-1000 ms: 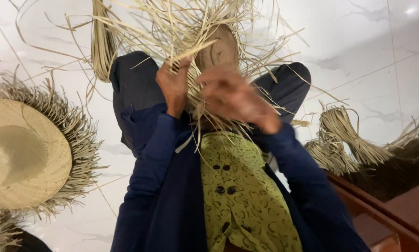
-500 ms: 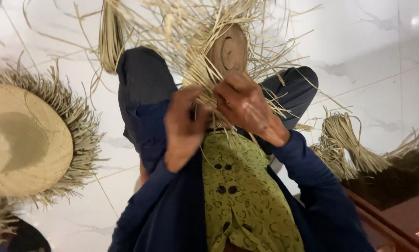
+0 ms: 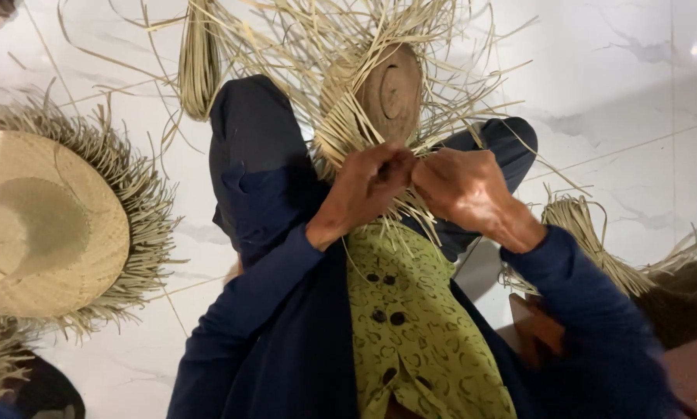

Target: A person is weaving a straw hat by hand, intertwining dried fibers around a wooden mold.

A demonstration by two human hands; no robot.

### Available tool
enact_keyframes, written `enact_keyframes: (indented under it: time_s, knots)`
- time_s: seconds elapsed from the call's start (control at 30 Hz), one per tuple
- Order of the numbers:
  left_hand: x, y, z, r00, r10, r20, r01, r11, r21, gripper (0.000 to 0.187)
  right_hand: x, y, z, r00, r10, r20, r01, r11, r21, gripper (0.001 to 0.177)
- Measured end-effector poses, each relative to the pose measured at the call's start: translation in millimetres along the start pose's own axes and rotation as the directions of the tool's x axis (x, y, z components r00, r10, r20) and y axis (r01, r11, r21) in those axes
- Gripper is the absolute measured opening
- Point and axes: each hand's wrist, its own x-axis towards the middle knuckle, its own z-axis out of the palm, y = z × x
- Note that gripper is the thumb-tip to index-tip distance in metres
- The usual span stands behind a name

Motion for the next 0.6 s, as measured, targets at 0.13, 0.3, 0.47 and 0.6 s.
enact_keyframes:
  time_s: [0.13, 0.3, 0.47, 0.6]
  knots:
    - [-2, -28, 7, 0.991, -0.128, 0.031, 0.13, 0.99, -0.059, 0.013, 8, 17, -1, 0.975, -0.221, 0.035, 0.224, 0.958, -0.179, 0.017]
    - [-4, 0, -9, 0.973, -0.106, 0.204, 0.137, 0.98, -0.145, 0.026, 15, 59, -11, 0.957, 0.126, 0.262, -0.016, 0.923, -0.386, 0.029]
    - [-12, 3, -121, 0.954, -0.239, 0.184, 0.291, 0.889, -0.353, 0.027, -91, 100, 16, 0.838, 0.516, 0.177, -0.41, 0.81, -0.419, 0.007]
    - [18, -68, -219, 0.749, -0.401, -0.527, 0.234, 0.905, -0.356, 0.02, -94, 61, 50, 0.689, 0.725, 0.02, -0.723, 0.689, -0.049, 0.005]
